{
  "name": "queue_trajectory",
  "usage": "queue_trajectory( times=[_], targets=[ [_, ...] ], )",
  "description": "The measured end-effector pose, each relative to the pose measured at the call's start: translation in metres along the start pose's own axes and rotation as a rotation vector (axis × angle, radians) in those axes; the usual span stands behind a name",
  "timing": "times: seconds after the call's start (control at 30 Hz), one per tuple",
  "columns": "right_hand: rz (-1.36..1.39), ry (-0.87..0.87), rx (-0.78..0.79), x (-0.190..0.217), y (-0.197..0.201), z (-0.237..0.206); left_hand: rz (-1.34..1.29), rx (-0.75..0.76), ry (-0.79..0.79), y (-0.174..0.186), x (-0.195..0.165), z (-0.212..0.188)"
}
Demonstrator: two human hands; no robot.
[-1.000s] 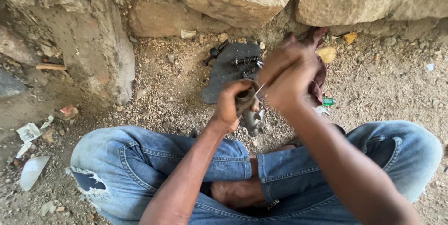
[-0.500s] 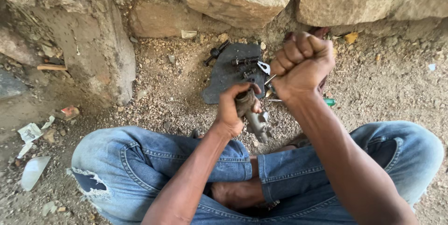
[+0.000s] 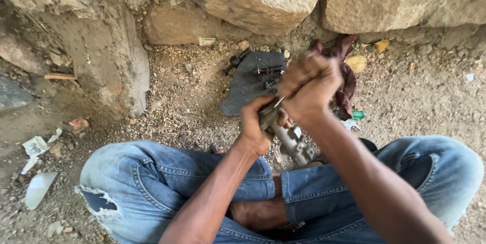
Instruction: The person sits on the ground and cleans a cylindrical metal part using a cloth and a screwdriver. They wipe the exterior and interior surfaces, then use the screwdriver to scrape or adjust internal components.
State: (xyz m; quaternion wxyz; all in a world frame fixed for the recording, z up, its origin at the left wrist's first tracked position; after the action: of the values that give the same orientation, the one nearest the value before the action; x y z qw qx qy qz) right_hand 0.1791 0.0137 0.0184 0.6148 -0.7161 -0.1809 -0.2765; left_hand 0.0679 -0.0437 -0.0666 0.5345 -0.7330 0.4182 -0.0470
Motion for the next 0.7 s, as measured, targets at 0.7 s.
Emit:
queue_trajectory(
  times=[0.7],
  targets=[
    [-0.194,0.357,0.187,0.022,-0.034,-0.017,-0.005,-0.113,0.091,0.012,0.013,0.005]
  ],
)
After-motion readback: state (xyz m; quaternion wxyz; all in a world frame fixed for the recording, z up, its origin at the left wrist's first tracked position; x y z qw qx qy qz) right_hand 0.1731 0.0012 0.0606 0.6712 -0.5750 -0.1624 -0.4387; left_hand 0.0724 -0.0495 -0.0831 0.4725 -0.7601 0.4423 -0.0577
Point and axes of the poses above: each hand's wrist, its own z-axis towards the middle knuckle, its own y-axis out of the back of the hand, x = y × z, the point moved 7 cm from there along z, towards the middle knuckle, and after that the axes turned 8 degrees about y, right-handed, at the moved point
